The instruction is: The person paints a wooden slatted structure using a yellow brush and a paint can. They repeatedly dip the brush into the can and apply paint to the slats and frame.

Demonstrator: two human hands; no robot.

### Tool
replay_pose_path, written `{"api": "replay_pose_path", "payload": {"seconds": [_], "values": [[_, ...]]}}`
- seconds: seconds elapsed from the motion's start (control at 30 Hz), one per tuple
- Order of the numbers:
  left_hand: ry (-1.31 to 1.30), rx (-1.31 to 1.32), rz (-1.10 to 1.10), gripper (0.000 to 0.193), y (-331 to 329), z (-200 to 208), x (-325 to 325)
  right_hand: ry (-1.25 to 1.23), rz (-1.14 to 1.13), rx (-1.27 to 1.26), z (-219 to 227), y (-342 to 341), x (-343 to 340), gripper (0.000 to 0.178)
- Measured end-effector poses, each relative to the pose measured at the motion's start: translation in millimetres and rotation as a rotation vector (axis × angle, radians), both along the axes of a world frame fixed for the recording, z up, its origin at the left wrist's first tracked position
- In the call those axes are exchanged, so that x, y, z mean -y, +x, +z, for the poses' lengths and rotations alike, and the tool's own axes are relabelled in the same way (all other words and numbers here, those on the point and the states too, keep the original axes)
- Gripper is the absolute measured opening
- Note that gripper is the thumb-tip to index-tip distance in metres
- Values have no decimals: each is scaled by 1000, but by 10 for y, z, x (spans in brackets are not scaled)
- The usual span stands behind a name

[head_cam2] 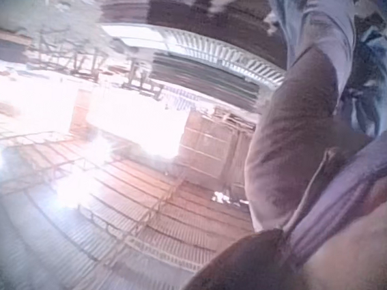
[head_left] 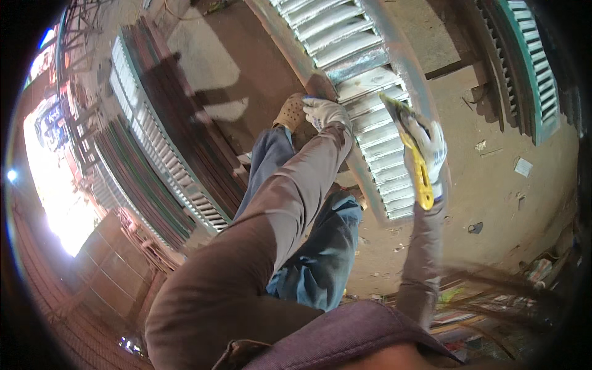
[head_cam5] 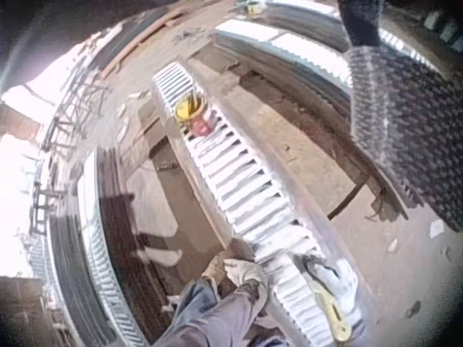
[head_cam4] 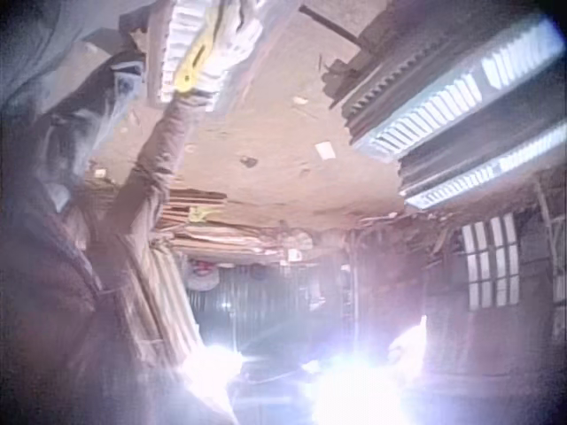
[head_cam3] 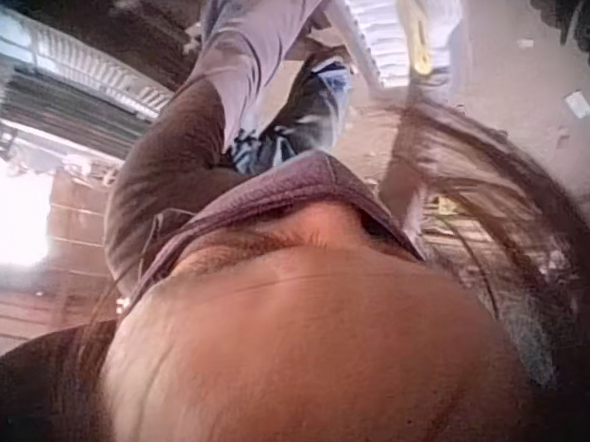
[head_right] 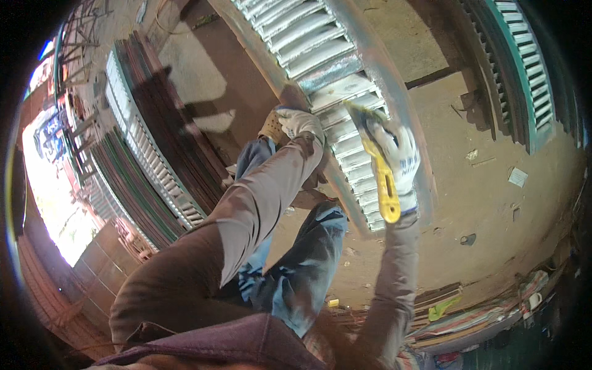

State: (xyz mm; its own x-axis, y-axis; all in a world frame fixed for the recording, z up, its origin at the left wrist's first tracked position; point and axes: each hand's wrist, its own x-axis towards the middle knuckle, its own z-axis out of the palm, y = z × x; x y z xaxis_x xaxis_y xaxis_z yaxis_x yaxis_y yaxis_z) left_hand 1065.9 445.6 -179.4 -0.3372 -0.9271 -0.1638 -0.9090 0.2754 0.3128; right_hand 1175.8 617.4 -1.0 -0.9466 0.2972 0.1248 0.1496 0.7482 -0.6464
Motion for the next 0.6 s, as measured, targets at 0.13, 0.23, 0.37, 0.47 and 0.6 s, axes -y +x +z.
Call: {"api": "replay_pose_path", "payload": {"seconds": [0.13, 0.23, 0.37, 0.47, 0.6], "values": [[158, -136, -87, 38, 58, -105, 113, 333, 332, -41, -551, -291, -318, 32], [299, -269, 54, 37, 158, -365, 334, 411, 511, -167, -836, -695, -418, 31], [320, -16, 81, 43, 222, -163, 81, 503, 534, -124, -1192, -955, -557, 25], [287, 90, 70, 48, 194, 26, 7, 578, 570, -143, -1292, -1131, -603, 25], [261, 83, -14, 55, 68, 225, -68, 610, 614, -30, -1243, -1120, -649, 25]]}}
